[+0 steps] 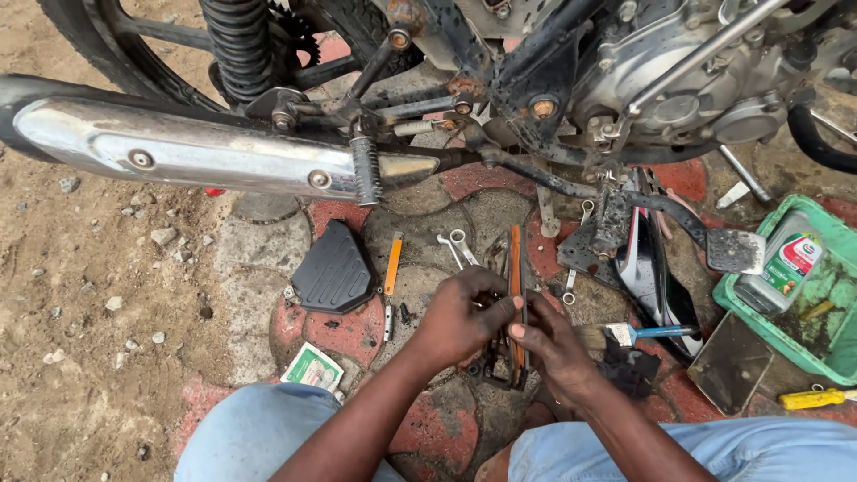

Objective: The person sits on the ground beside a motorcycle and cleans a black plastic side cover, first scrubbing it with a brush and then wiping it with a cloth. They then wipe down a metal rack frame with the cloth, turning the parts to clean different sides.

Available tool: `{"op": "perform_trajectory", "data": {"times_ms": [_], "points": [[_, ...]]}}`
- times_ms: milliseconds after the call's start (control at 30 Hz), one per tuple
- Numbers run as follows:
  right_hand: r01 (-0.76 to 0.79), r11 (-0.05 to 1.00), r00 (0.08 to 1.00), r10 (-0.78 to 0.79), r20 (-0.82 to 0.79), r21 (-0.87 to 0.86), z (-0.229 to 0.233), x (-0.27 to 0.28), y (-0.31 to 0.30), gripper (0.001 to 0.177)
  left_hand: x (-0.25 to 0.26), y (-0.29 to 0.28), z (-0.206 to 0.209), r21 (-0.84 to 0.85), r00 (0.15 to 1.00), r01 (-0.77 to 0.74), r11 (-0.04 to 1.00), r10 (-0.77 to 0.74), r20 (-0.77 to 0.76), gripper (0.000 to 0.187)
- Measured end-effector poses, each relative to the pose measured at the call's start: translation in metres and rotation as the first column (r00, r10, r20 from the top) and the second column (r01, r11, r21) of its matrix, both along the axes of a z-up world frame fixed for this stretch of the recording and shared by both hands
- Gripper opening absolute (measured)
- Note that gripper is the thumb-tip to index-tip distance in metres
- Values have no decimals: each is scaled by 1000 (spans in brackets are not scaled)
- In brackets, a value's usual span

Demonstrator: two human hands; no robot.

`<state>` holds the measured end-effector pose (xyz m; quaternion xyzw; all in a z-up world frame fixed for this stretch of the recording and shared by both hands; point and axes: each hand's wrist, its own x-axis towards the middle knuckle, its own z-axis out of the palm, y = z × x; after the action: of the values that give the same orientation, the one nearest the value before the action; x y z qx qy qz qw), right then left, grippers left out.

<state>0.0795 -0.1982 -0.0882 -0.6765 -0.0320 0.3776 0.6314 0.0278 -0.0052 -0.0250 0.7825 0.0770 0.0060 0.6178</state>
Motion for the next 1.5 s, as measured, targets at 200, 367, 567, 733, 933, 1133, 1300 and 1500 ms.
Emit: {"op": "perform_trajectory", "data": {"times_ms": [200, 367, 567, 733, 933, 1133, 1300, 1500], "points": [[-33, 999, 998, 35, 44, -28, 4, 5, -9, 100, -5, 0, 2, 96, 988, 57, 994, -70, 140, 22], [-91, 996, 986, 89, 142, 8, 1, 8, -14, 102, -6, -1, 1, 78, 968, 119, 990, -133, 211, 22], [-205, 915, 895, 319, 313, -347, -12, 9, -17, 110, 5, 21, -1, 4, 962, 168, 986, -163, -221, 32], [-224, 896, 857, 369, 361, -383, 6, -8, 2, 110, 7, 26, -23, -296, 994, -97, 950, 80, -69, 27], [-15, 890, 729, 321, 604, -455, -7, -24, 12, 103, 5, 8, -19, -94, 936, -351, 931, 349, -45, 27], [71, 792, 791, 326, 518, -607, 41, -33, 32, 104, 12, -7, -33, 317, 927, -325, 891, 366, -79, 39], [145, 759, 688, 383, 616, -634, 39, -31, 25, 101, 16, -4, -38, 288, 932, -363, 886, 339, 130, 29], [173, 730, 679, 398, 617, -661, 38, -33, 22, 103, 20, -7, -40, 280, 949, -302, 912, 260, 178, 26]]}}
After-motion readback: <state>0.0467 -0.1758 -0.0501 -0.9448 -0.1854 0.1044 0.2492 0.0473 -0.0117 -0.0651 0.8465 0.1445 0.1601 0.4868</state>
